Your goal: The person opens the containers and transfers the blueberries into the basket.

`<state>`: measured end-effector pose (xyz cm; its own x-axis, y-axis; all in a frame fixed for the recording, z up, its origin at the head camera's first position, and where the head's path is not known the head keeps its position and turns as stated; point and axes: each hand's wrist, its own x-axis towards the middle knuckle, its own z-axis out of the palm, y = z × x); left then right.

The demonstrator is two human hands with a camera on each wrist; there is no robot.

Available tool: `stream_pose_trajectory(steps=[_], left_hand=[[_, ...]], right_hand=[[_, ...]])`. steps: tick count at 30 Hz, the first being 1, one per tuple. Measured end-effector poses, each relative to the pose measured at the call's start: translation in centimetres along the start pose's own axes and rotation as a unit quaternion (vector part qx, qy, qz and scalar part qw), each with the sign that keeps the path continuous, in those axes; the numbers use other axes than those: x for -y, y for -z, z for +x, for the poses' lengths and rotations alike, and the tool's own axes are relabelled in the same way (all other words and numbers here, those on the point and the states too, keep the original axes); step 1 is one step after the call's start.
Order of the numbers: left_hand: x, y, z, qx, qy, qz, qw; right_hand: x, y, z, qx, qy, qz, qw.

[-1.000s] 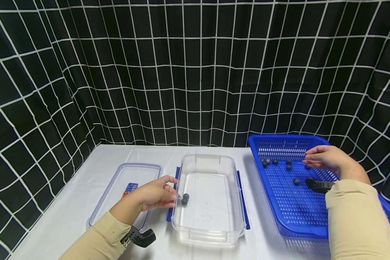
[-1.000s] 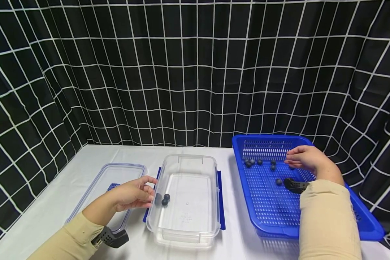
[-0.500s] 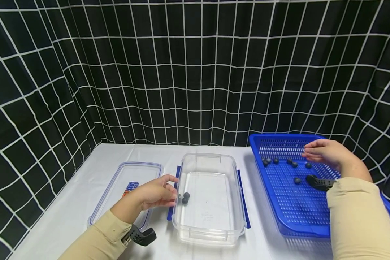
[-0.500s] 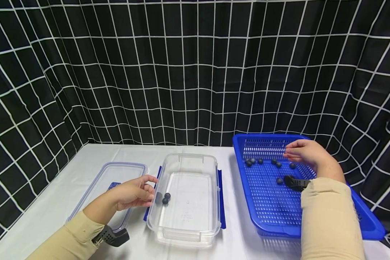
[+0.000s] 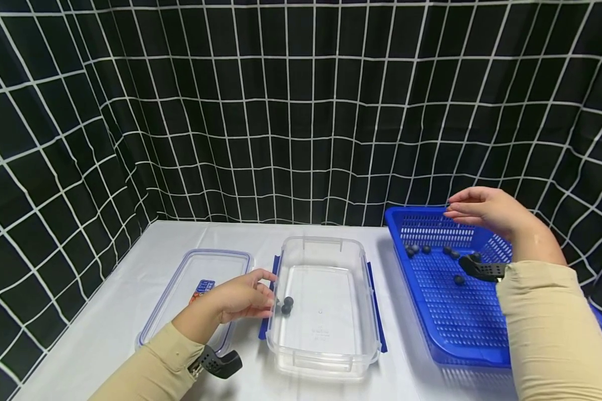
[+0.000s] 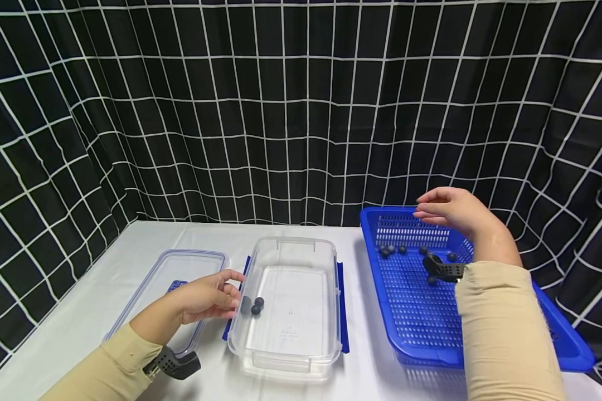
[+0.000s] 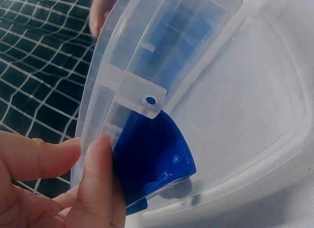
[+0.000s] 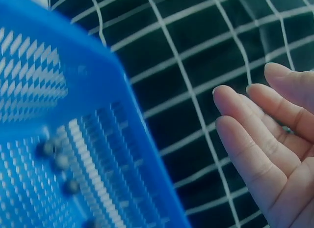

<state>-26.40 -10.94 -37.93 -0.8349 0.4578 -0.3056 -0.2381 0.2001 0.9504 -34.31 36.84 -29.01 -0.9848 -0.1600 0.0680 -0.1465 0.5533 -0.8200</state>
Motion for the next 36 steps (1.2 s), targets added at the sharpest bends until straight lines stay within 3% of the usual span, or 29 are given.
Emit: stream_pose_trajectory(steps=[17,36], left_hand=[[0.1,0.0,0.1,0.006,-0.003,-0.011,0.9999],[0.4,0.1,0.2,0.008,-0.011,-0.012,0.9998]], right_hand=[[7.6,-8.6,3.0,0.104,0.048,0.079,0.9903],[11.6,-18.6,3.9,0.205,0.071,0.093,0.9718]])
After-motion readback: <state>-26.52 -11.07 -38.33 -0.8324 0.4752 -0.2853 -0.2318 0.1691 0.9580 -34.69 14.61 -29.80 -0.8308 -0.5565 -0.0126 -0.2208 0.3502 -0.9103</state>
